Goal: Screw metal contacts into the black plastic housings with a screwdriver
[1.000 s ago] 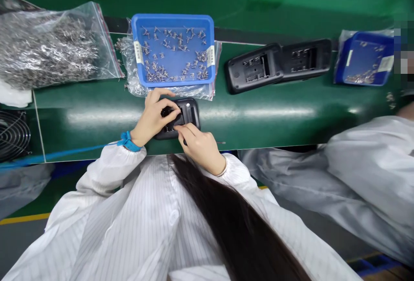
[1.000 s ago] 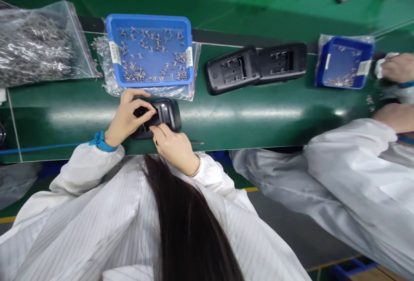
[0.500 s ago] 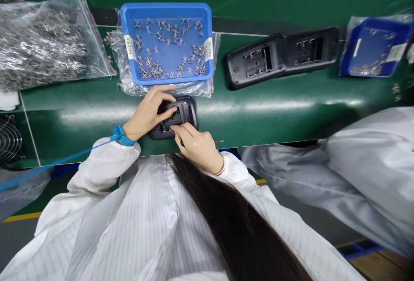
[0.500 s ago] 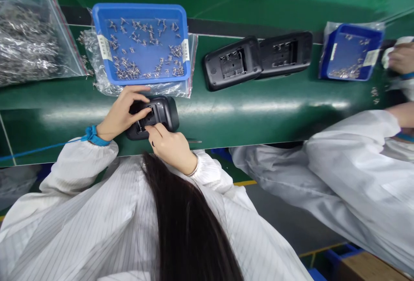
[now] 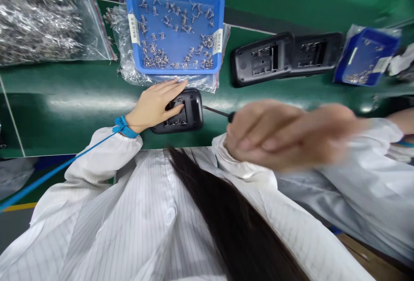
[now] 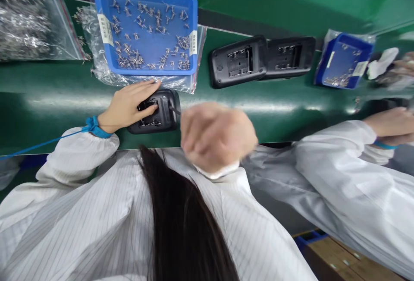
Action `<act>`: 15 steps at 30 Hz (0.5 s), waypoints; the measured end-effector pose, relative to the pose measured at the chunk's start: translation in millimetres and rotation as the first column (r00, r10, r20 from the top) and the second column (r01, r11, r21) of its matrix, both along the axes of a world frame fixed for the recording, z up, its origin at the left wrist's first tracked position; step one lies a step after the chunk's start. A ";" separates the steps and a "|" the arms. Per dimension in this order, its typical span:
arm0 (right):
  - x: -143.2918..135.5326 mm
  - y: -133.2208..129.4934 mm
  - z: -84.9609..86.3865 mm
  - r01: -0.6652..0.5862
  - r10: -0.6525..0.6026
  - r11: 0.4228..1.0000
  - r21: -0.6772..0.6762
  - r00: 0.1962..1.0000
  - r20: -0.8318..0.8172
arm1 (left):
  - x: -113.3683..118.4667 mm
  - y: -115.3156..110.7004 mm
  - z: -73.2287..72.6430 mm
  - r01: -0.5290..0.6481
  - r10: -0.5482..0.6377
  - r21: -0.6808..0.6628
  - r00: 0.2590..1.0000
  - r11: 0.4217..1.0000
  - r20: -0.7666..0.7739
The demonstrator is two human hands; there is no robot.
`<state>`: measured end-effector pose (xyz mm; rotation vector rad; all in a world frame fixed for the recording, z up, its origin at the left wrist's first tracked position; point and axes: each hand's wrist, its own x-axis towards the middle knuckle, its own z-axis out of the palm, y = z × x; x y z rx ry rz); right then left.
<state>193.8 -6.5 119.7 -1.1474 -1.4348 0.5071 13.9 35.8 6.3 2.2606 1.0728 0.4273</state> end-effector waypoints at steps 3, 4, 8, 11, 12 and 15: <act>-29.0 26.4 -15.0 0.083 -0.088 0.995 -0.048 0.989 -0.120 | -0.1 -0.5 0.3 0.004 -0.004 -0.016 1.000 1.000 0.002; -34.6 33.7 -19.9 0.082 -0.093 0.992 -0.097 0.990 -0.110 | -0.3 -0.6 0.3 0.013 -0.013 -0.017 1.000 1.000 0.008; -33.3 49.5 -35.7 -0.003 -0.006 0.976 -0.216 0.999 -0.039 | -1.5 -1.0 -1.2 0.037 -0.037 -0.010 0.998 0.999 0.051; -28.2 54.0 -39.0 -0.062 0.043 0.981 -0.184 0.994 -0.105 | -1.7 -1.5 -2.5 0.031 -0.031 -0.004 0.997 1.000 0.065; -30.0 55.8 -37.8 -0.085 0.061 0.980 -0.179 0.989 -0.136 | -1.7 -1.6 -2.8 0.030 -0.030 -0.001 0.997 1.000 0.066; -44.9 64.3 -29.3 -0.114 0.070 0.984 -0.139 0.955 -0.287 | -1.4 -1.5 -3.6 0.036 -0.036 0.003 0.997 0.999 0.066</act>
